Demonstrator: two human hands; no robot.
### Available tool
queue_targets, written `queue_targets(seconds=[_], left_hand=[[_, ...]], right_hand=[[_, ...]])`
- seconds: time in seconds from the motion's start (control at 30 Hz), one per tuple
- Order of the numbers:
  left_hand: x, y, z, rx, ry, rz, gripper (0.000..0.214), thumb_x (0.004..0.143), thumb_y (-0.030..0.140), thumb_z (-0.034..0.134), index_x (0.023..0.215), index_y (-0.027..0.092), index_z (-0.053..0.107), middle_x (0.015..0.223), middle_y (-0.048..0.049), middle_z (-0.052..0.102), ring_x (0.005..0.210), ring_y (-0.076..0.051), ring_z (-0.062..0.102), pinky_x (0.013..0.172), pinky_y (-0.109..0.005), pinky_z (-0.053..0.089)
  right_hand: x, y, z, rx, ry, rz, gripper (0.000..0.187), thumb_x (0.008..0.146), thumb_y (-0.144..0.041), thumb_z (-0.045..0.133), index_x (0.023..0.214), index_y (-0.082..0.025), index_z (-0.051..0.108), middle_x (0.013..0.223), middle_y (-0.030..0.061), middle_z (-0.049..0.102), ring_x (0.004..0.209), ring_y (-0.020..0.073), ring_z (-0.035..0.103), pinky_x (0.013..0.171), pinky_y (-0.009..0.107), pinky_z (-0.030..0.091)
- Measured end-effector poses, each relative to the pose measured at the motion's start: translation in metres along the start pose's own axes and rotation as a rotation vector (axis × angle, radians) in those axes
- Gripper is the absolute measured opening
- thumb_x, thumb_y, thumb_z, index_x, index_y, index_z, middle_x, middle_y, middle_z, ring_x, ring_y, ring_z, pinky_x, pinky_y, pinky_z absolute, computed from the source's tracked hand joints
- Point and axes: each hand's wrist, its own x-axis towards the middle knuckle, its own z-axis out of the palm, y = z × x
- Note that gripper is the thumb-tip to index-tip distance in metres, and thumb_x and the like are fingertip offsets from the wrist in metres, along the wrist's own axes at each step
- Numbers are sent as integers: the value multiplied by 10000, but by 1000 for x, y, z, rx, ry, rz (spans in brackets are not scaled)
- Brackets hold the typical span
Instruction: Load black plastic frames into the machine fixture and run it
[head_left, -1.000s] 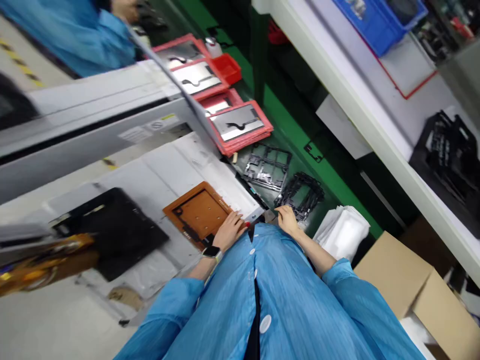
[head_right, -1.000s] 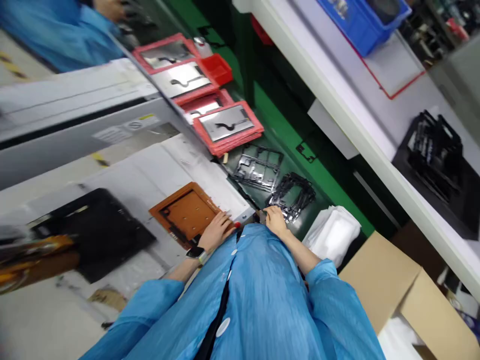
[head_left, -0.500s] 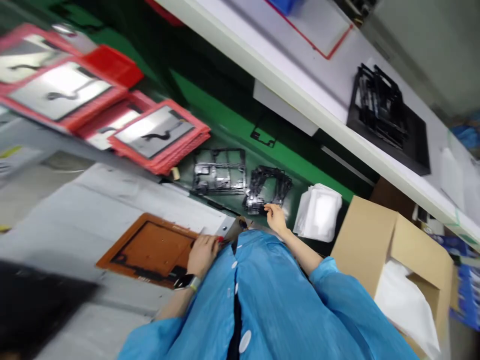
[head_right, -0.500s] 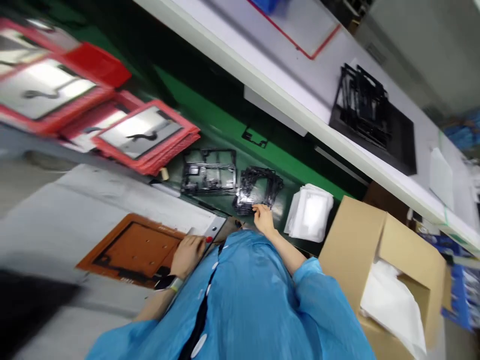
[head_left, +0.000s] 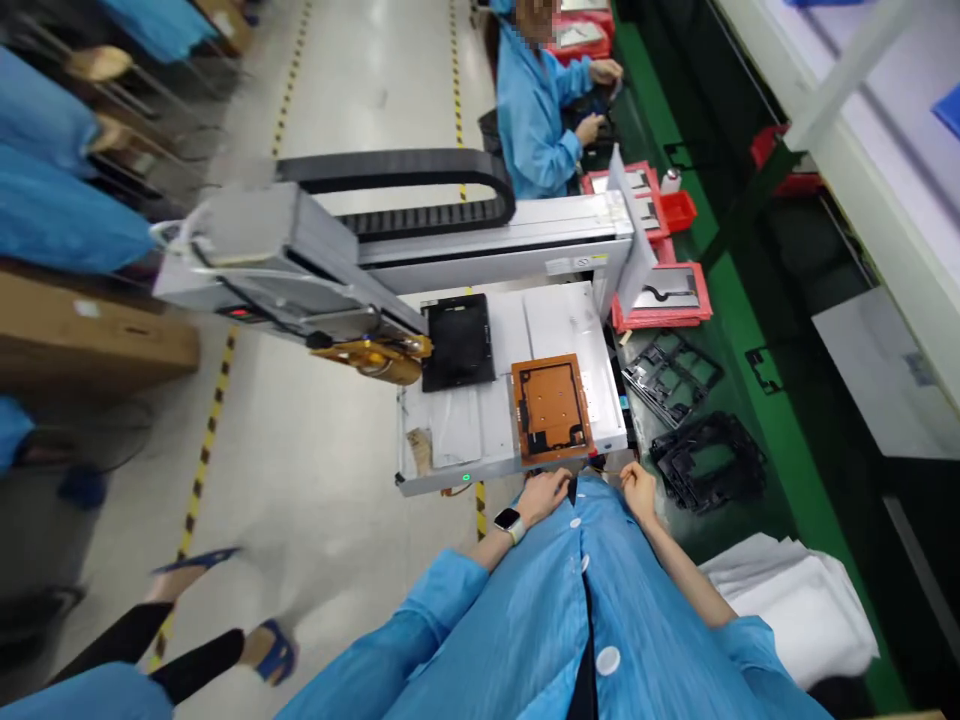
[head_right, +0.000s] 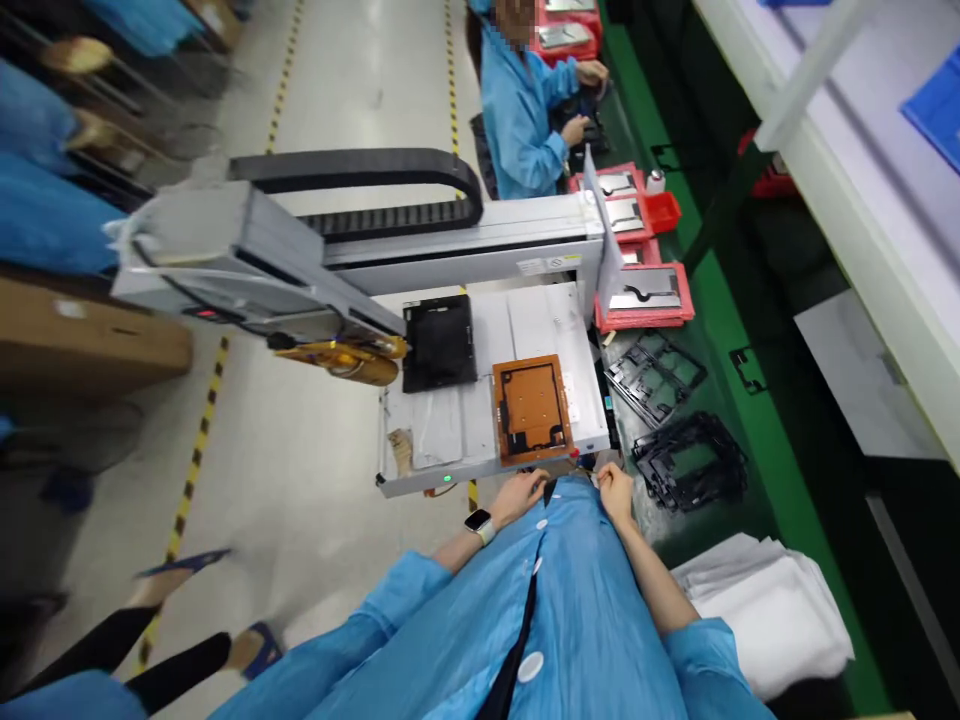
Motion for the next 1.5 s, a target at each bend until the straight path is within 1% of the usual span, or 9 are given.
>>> queue_targets(seconds=[0.2, 0.33, 0.47, 0.7, 0.97, 1.03, 1.13, 1.33, 1.5], left_hand=[[-25, -47, -7, -76, -23, -88, 330, 1102, 406, 477, 1236, 278, 750, 1064, -77, 828, 1018, -257, 779, 934, -367, 564], [-52, -84, -12, -91, -46, -153, 314, 1081, 408, 501, 1187, 267, 762, 990, -80, 809, 1003, -268, 773, 901, -364, 557], [-79, -116, -16, -95, -80, -187, 295, 1052, 374, 520, 1166, 246, 760, 1019, -98, 805, 1038, -292, 763, 912, -386, 546], [-105, -147, -22, -91, -102, -203, 347, 1083, 447, 479, 1116, 225, 744, 1050, -145, 801, 1053, -315, 745, 893, -412, 517], [-120, -147, -31, -51, -89, -166, 559, 1148, 540, 323, 1185, 225, 783, 1203, -172, 818, 1149, -325, 756, 977, -435, 523], [-122, -141, -40, -9, -50, -191, 597, 1155, 553, 300, 1171, 219, 795, 1189, -171, 825, 1126, -314, 767, 972, -424, 522], [-116, -127, -63, 92, 62, -233, 619, 1168, 539, 259, 1169, 204, 779, 1142, -175, 832, 1063, -305, 787, 907, -401, 517], [-69, -105, -118, 204, 202, -293, 488, 1170, 498, 327, 1192, 187, 702, 1041, -162, 829, 976, -300, 800, 824, -358, 486], [-24, -97, -136, 252, 258, -244, 457, 1162, 458, 341, 1206, 170, 693, 1083, -186, 819, 1015, -321, 799, 857, -372, 500]], right_hand=[[-6, -2, 38, -59, 14, -36, 177, 765, -292, 454, 713, -297, 623, 675, 35, 703, 659, 275, 675, 695, 324, 504], [-23, -6, 71, -113, 9, 49, 190, 736, -286, 457, 685, -301, 639, 693, 38, 738, 715, 293, 720, 722, 338, 534], [-39, -7, 96, -148, -4, 152, 210, 712, -274, 471, 679, -292, 678, 685, 27, 743, 729, 285, 725, 733, 329, 534], [-47, -9, 125, -186, -25, 194, 229, 697, -227, 499, 729, -229, 725, 775, 34, 781, 770, 218, 706, 772, 264, 507], [-59, -17, 142, -185, -40, 243, 225, 722, -221, 502, 757, -224, 724, 759, 24, 753, 767, 205, 693, 794, 260, 491], [-64, -19, 142, -177, -45, 256, 215, 730, -219, 510, 758, -226, 723, 742, 17, 740, 765, 203, 688, 788, 256, 486], [-72, -22, 140, -161, -48, 282, 225, 739, -198, 509, 775, -218, 730, 724, 14, 722, 753, 198, 674, 767, 256, 475], [-84, -21, 133, -101, -33, 329, 317, 777, -131, 464, 881, -170, 761, 756, 35, 721, 767, 202, 671, 777, 294, 473], [-94, -16, 124, -39, 5, 365, 323, 776, -111, 462, 889, -170, 760, 748, 21, 701, 771, 197, 653, 786, 290, 465]])
